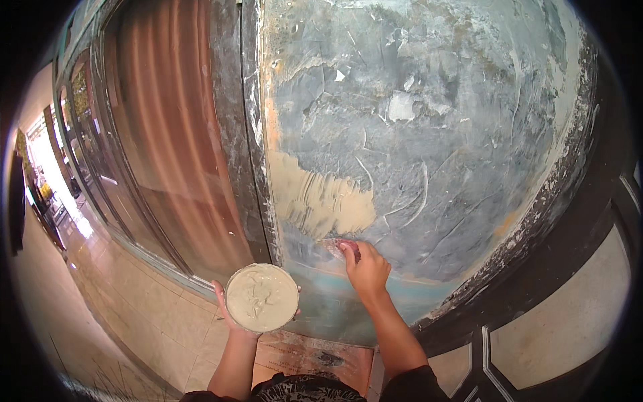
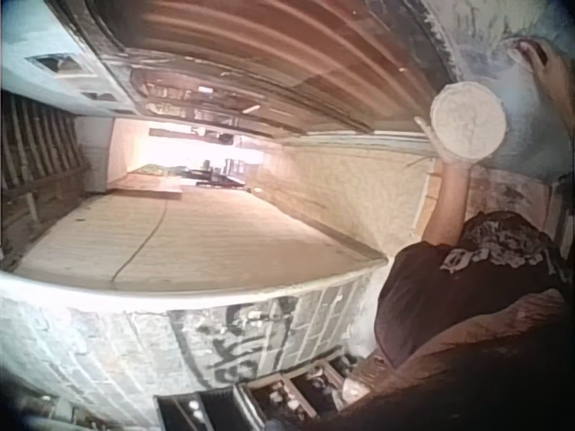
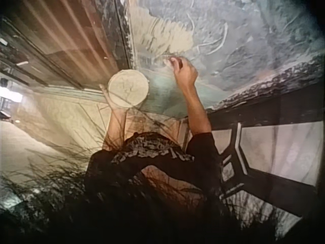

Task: The person applies wall plaster from a container onto damaged sections of a concrete wall using a small scraper tool.

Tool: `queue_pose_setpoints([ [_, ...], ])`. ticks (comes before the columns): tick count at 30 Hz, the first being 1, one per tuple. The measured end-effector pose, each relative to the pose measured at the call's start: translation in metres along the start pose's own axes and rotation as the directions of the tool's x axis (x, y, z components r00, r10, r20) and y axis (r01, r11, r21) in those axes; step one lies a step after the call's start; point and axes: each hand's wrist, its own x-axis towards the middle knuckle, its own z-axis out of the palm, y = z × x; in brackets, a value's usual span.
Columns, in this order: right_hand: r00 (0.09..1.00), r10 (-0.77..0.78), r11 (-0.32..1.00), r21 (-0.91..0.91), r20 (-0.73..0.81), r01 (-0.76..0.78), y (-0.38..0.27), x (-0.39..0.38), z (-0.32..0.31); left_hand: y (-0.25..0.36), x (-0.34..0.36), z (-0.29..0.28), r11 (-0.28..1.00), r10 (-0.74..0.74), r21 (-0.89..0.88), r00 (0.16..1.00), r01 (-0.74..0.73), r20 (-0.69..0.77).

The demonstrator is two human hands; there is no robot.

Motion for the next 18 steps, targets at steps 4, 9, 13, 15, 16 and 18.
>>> queue_pose_setpoints([
  [4, 0.999, 0.041, 0.999, 0.027, -0.011, -0.041, 0.001, -0.004, 0.0, 0.002, -0.001, 0.005, 0.998, -0.042, -0.04, 0.998, 0.043, 0.048],
  [9, 0.999, 0.049, 0.998, 0.027, 0.011, -0.049, -0.004, -0.009, 0.0, 0.005, 0.003, -0.004, 0.998, -0.016, 0.055, 0.998, 0.012, 0.066],
  [13, 0.997, 0.06, 0.998, 0.019, -0.038, -0.059, -0.002, -0.005, 0.002, 0.008, -0.002, 0.002, 1.0, -0.03, 0.004, 0.992, 0.03, 0.125],
  [15, 0.997, 0.013, 1.0, 0.027, -0.079, -0.011, 0.001, -0.004, -0.002, 0.009, -0.002, 0.001, 1.0, -0.025, 0.016, 0.993, 0.024, 0.113],
  [16, 0.997, 0.012, 1.0, 0.028, -0.079, -0.01, -0.002, -0.005, -0.002, 0.01, -0.001, 0.0, 0.999, -0.021, 0.031, 0.995, 0.018, 0.099],
  [18, 0.999, 0.022, 0.998, 0.062, -0.038, -0.019, -0.008, -0.008, -0.002, 0.01, 0.0, -0.007, 0.999, -0.011, 0.04, 0.997, 0.008, 0.074],
])
